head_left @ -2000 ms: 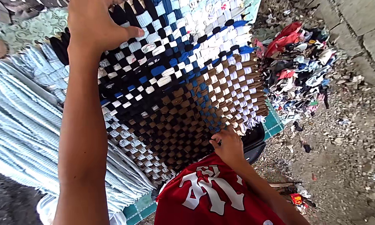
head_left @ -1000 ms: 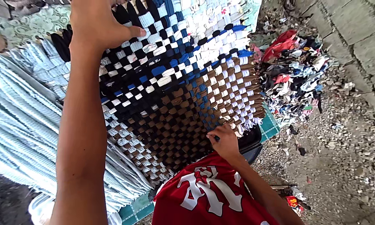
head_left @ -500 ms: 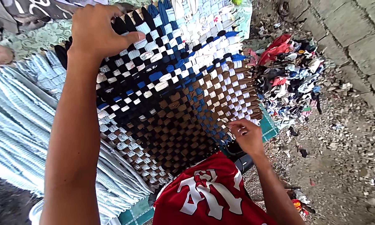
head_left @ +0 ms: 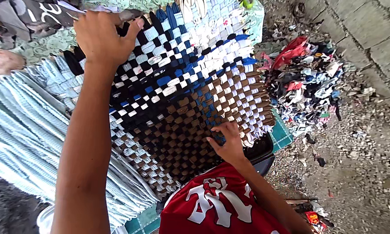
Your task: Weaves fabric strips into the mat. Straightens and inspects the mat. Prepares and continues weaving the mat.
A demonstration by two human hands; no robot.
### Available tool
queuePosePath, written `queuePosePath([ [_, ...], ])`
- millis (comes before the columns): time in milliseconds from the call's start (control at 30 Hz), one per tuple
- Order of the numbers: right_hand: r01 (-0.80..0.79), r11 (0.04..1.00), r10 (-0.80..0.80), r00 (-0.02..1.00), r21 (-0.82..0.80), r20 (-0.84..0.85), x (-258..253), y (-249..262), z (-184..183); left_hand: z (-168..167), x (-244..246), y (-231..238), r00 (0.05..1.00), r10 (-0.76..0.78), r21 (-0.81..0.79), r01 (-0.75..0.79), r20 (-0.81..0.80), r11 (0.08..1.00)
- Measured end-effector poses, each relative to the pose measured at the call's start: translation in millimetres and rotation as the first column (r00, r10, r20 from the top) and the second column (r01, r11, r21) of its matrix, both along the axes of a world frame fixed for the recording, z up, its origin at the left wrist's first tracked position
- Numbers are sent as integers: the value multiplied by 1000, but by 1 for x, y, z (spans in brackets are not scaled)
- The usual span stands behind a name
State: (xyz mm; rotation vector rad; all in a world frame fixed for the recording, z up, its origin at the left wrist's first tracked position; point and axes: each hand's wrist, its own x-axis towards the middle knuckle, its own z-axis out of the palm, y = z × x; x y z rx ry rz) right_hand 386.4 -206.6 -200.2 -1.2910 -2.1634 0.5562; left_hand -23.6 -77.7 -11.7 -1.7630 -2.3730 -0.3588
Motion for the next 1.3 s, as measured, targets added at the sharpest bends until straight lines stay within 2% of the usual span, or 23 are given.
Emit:
queuePosePath([
  [133,35,997,-43,991,66,127,-32,2,-1,-5,2,-1,1000,17,41,-16,-15,999],
  [267,11,998,-21,987,68,158,-31,24,-6,-2,5,-4,1000,28,39,-29,10,999],
  [333,-85,996,84,994,20,72,-17,38,-16,-2,5,-4,1000,28,43,-28,7,999],
  [400,-220,973,212,970,-67,-117,3,51,-16,-3,5,-4,1000,25,43,-26,9,999],
  [467,-283,950,236,926,-128,-295,21,58,-14,-5,3,-3,1000,30,46,-30,5,998],
  [533,-288,941,201,896,-176,-395,30,57,-10,-6,3,-2,999,36,47,-36,4,998],
  [600,-220,962,156,929,-159,-336,23,50,-8,-7,4,-1,999,40,45,-40,2,998],
  [700,-51,999,50,997,-19,-50,-12,33,-7,-6,5,-1,999,49,50,-49,1,998],
  [767,32,996,-40,994,81,106,-34,27,-13,-5,5,-2,998,55,46,-55,7,997],
  [833,69,992,-86,983,105,162,-44,27,-18,-5,5,-2,998,55,38,-56,7,998],
  [967,26,996,-38,989,87,145,-36,38,-26,-4,3,-3,999,53,35,-53,4,998],
  [1067,-21,998,23,999,-56,39,-27,46,-23,-5,5,-2,998,56,43,-56,-3,997],
  [1133,-32,995,28,998,-93,-51,-25,43,-16,-5,4,-1,998,64,45,-64,-2,997],
  [1233,35,999,-33,995,24,-89,-36,34,-9,-6,7,-2,999,50,67,-51,12,996],
  [1300,82,991,-81,997,106,-19,-49,36,-7,-7,6,-2,999,44,80,-44,7,996],
])
